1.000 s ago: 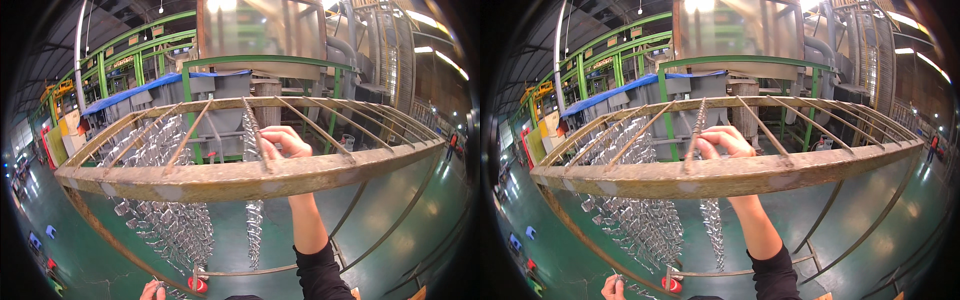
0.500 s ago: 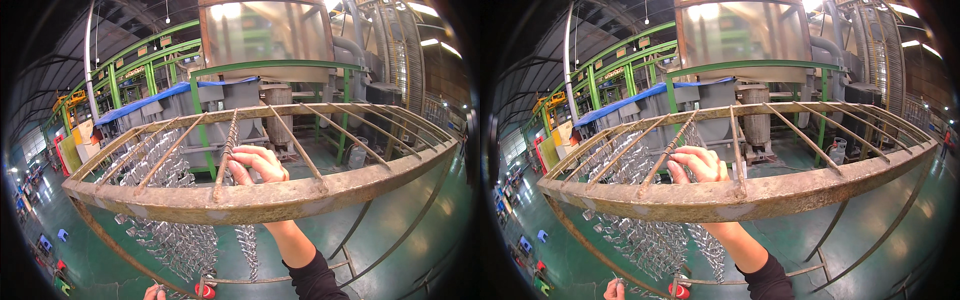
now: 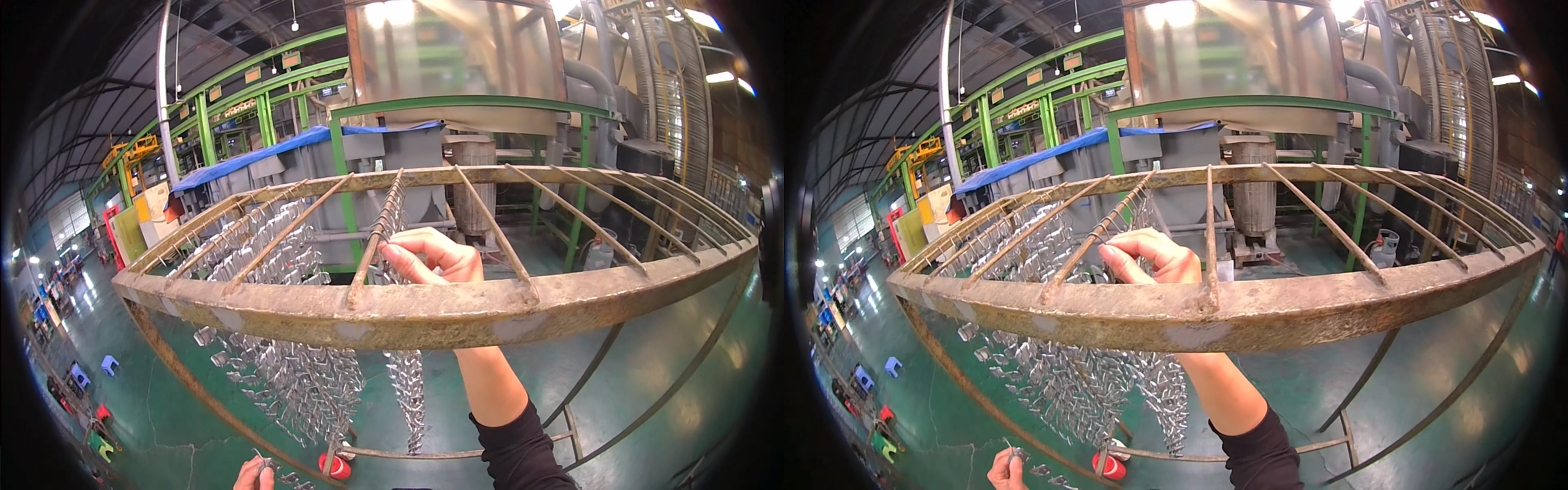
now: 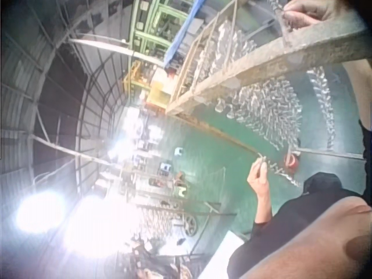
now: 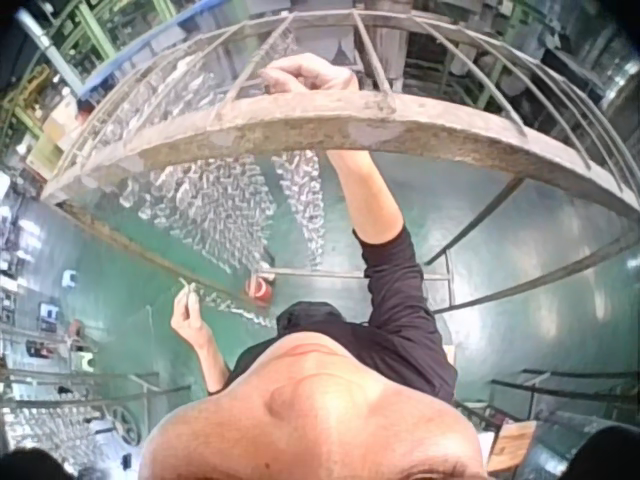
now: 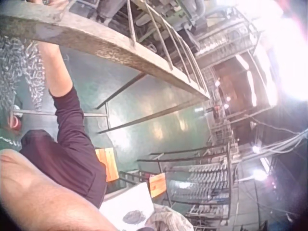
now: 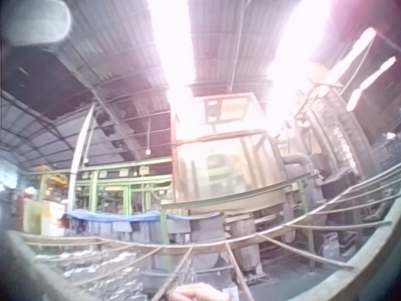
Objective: The person removes metal chains of parts from a rack and then sorts small metal pieces by hand on a white table with other people.
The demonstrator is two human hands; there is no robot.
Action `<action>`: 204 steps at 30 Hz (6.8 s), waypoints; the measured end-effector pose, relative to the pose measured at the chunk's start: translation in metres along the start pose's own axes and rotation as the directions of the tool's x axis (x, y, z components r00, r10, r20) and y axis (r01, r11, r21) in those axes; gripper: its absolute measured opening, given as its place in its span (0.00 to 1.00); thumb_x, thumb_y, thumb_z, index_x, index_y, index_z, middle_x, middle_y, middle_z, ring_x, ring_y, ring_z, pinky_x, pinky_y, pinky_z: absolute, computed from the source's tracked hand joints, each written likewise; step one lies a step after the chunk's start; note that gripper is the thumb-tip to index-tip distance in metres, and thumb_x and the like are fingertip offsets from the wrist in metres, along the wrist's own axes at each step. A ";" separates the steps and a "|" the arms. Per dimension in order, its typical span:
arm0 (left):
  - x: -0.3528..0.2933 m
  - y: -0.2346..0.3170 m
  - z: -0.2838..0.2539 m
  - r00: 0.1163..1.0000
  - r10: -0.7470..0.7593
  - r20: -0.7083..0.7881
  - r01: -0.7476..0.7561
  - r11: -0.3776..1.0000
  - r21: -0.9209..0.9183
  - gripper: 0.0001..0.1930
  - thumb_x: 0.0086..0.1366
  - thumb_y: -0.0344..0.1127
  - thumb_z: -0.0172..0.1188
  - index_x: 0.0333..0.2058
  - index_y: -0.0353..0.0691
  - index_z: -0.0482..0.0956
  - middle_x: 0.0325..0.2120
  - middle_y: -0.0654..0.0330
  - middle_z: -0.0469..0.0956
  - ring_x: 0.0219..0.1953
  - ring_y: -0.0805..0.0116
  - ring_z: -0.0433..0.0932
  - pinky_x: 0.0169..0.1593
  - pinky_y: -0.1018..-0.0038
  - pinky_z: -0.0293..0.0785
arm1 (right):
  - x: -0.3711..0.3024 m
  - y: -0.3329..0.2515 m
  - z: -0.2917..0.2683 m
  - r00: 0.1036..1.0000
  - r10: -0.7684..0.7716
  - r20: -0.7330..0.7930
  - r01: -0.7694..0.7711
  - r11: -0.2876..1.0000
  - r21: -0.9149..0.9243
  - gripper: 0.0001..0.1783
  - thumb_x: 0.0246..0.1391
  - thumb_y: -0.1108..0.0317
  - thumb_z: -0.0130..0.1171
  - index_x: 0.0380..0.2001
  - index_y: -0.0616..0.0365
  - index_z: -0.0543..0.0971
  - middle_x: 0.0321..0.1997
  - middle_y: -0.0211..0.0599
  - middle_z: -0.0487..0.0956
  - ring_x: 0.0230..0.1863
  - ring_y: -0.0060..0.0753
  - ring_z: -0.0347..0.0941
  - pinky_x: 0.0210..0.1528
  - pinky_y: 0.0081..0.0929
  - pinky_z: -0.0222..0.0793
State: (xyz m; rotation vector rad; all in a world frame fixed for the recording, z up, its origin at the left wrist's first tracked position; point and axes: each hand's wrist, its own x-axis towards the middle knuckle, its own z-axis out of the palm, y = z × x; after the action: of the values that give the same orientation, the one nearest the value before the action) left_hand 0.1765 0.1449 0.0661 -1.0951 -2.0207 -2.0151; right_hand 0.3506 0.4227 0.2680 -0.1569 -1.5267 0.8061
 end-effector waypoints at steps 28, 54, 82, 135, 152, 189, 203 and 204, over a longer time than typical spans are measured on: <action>-0.020 -0.035 -0.009 0.995 0.024 -0.098 -0.033 0.995 -0.091 0.06 0.49 0.27 0.56 0.25 0.30 0.77 0.27 0.56 0.76 0.32 0.70 0.73 0.40 0.74 0.66 | -0.069 -0.008 -0.020 0.984 0.070 -0.167 -0.055 0.994 0.092 0.09 0.44 0.80 0.56 0.33 0.67 0.76 0.36 0.37 0.76 0.38 0.25 0.71 0.44 0.20 0.64; 0.019 -0.073 -0.091 0.999 0.038 -0.034 -0.041 0.994 -0.098 0.05 0.48 0.27 0.59 0.25 0.34 0.79 0.24 0.58 0.78 0.31 0.68 0.75 0.48 0.64 0.65 | -0.096 -0.009 0.117 0.995 0.018 -0.101 -0.011 0.998 0.066 0.04 0.45 0.79 0.59 0.27 0.67 0.78 0.30 0.33 0.76 0.28 0.16 0.65 0.31 0.13 0.60; 0.049 -0.080 -0.108 0.982 -0.009 -0.190 -0.012 0.994 -0.106 0.07 0.48 0.26 0.55 0.26 0.29 0.77 0.27 0.57 0.75 0.32 0.72 0.71 0.36 0.79 0.66 | -0.019 0.032 0.205 0.991 -0.118 -0.061 0.129 0.961 0.245 0.05 0.48 0.72 0.57 0.27 0.63 0.78 0.33 0.35 0.75 0.35 0.23 0.69 0.40 0.21 0.64; 0.038 -0.070 -0.089 0.985 0.112 0.130 -0.086 0.978 -0.191 0.09 0.53 0.30 0.52 0.30 0.30 0.77 0.30 0.54 0.76 0.39 0.63 0.73 0.54 0.58 0.61 | -0.237 -0.081 0.185 0.857 -0.107 0.505 -0.447 0.334 0.830 0.14 0.39 0.61 0.66 0.21 0.60 0.75 0.17 0.29 0.71 0.16 0.21 0.64 0.19 0.16 0.58; 0.020 -0.080 -0.110 0.976 0.101 0.190 -0.061 0.976 -0.208 0.10 0.54 0.33 0.52 0.29 0.32 0.77 0.30 0.55 0.75 0.39 0.62 0.72 0.54 0.55 0.61 | -0.241 -0.091 0.198 0.700 -0.112 0.706 -0.697 0.111 0.709 0.17 0.38 0.57 0.67 0.19 0.60 0.75 0.14 0.25 0.71 0.16 0.16 0.65 0.19 0.12 0.55; -0.037 0.005 0.026 0.989 0.089 -0.119 -0.083 0.995 0.055 0.09 0.55 0.24 0.51 0.34 0.27 0.76 0.32 0.56 0.76 0.33 0.70 0.74 0.38 0.78 0.71 | 0.027 0.039 -0.030 0.997 -0.018 0.072 0.022 0.999 -0.047 0.07 0.48 0.73 0.59 0.33 0.62 0.78 0.25 0.24 0.76 0.27 0.11 0.67 0.31 0.11 0.64; -0.011 0.024 0.040 0.992 0.102 -0.079 -0.100 0.994 0.031 0.09 0.56 0.24 0.52 0.34 0.28 0.76 0.34 0.56 0.76 0.36 0.69 0.73 0.40 0.78 0.70 | 0.039 0.035 -0.015 0.989 -0.006 0.149 -0.008 0.996 0.092 0.08 0.47 0.78 0.58 0.33 0.65 0.74 0.29 0.31 0.77 0.29 0.16 0.71 0.33 0.13 0.68; -0.011 0.025 0.041 0.993 0.090 -0.079 -0.089 0.996 0.022 0.09 0.56 0.24 0.52 0.34 0.28 0.76 0.34 0.56 0.76 0.36 0.69 0.73 0.40 0.78 0.70 | 0.038 0.036 -0.016 0.989 -0.012 0.148 -0.004 0.994 0.108 0.07 0.47 0.78 0.58 0.32 0.64 0.74 0.28 0.30 0.77 0.29 0.15 0.71 0.32 0.13 0.68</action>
State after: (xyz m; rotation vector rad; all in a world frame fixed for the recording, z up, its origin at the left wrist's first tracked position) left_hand 0.2149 0.1742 0.0760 -1.0633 -1.9122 -1.9605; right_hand 0.3461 0.4764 0.2780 -0.0138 -1.6174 0.9119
